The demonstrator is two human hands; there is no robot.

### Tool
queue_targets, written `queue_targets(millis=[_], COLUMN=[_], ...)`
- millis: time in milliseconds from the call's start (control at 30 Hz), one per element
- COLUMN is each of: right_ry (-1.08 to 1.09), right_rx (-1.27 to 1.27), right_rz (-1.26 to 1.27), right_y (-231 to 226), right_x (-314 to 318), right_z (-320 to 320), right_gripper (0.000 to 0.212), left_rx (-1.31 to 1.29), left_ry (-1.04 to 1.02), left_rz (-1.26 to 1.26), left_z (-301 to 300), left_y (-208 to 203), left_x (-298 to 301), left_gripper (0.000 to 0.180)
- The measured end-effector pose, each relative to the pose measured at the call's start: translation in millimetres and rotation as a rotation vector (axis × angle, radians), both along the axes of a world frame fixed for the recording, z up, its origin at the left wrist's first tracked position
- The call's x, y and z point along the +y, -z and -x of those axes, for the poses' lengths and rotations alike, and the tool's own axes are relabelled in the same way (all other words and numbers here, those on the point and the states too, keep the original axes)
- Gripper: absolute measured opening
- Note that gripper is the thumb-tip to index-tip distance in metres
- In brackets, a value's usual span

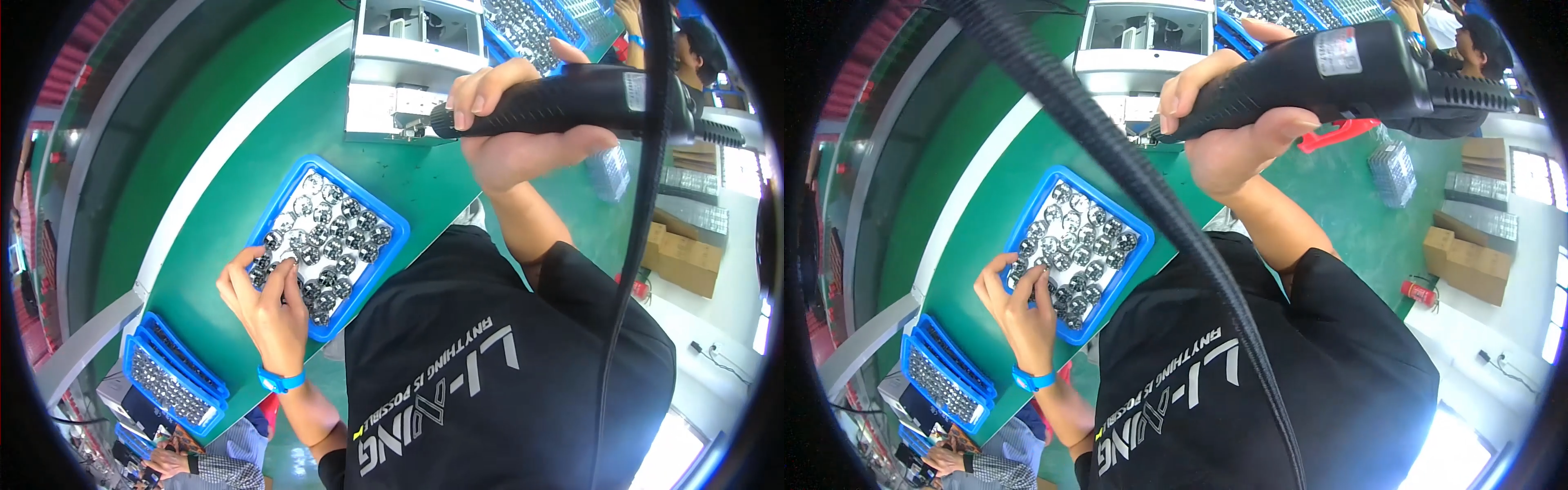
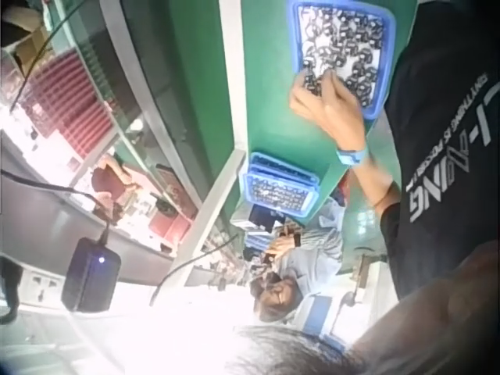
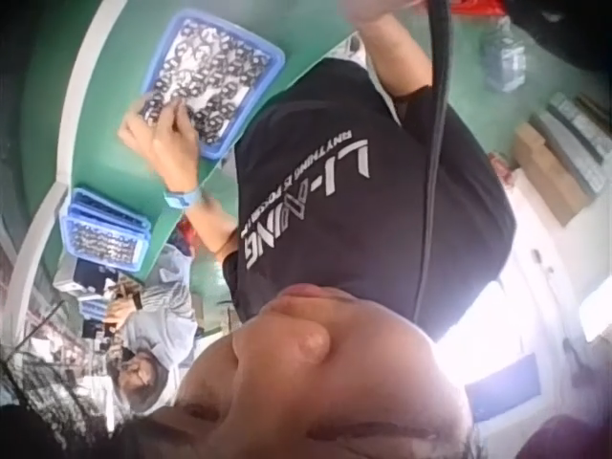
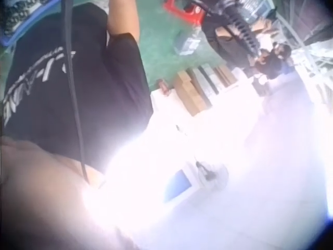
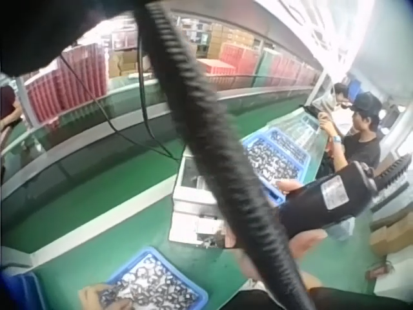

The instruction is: The person assembles small electronic components at a workbench using an electric screwdriver.

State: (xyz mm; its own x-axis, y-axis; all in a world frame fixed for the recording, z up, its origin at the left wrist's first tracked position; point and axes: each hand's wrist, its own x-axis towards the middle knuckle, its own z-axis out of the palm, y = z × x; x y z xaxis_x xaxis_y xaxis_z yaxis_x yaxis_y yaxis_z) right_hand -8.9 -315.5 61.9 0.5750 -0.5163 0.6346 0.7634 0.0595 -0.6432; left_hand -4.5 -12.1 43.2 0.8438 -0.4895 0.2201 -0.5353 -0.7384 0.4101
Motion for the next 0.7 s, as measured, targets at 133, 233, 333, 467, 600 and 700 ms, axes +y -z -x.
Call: queue_targets(millis=[133, 233, 333, 467, 600, 700], right_ry=[0.061, 0.087, 0.154, 0.131, 0.010, -0.170], right_rx=[0.113, 0.253, 0.317, 0.346, 0.417, 0.344], right_rz=[-0.027, 0.025, 0.217, 0.233, 0.182, 0.061], right_y=[-6.4, -13.2, -12.4, -12.1, -15.0, -8.0], right_x=[17.6, 24.0, 24.8, 24.4, 27.2, 30.6], right_z=[-6.2, -9.7, -17.3, -19.7, -17.9, -11.7], right_gripper=[0.094, 0.091, 0.085, 0.082, 0.081, 0.088], left_rx=[0.026, 0.033, 0.046, 0.041, 0.008, -0.035], left_ry=[-0.152, -0.202, -0.219, -0.232, -0.244, -0.225], left_rz=[0.077, 0.091, 0.131, 0.151, 0.168, 0.198], left_z=[13.5, 16.3, 18.3, 22.2, 24.0, 21.1], left_y=[11.3, 11.7, 11.1, 11.8, 15.6, 20.9], left_x=[-1.9, -2.0, 2.0, 6.7, 9.4, 10.4], left_gripper=[0.011, 0.014, 0.019, 0.021, 0.020, 0.020])
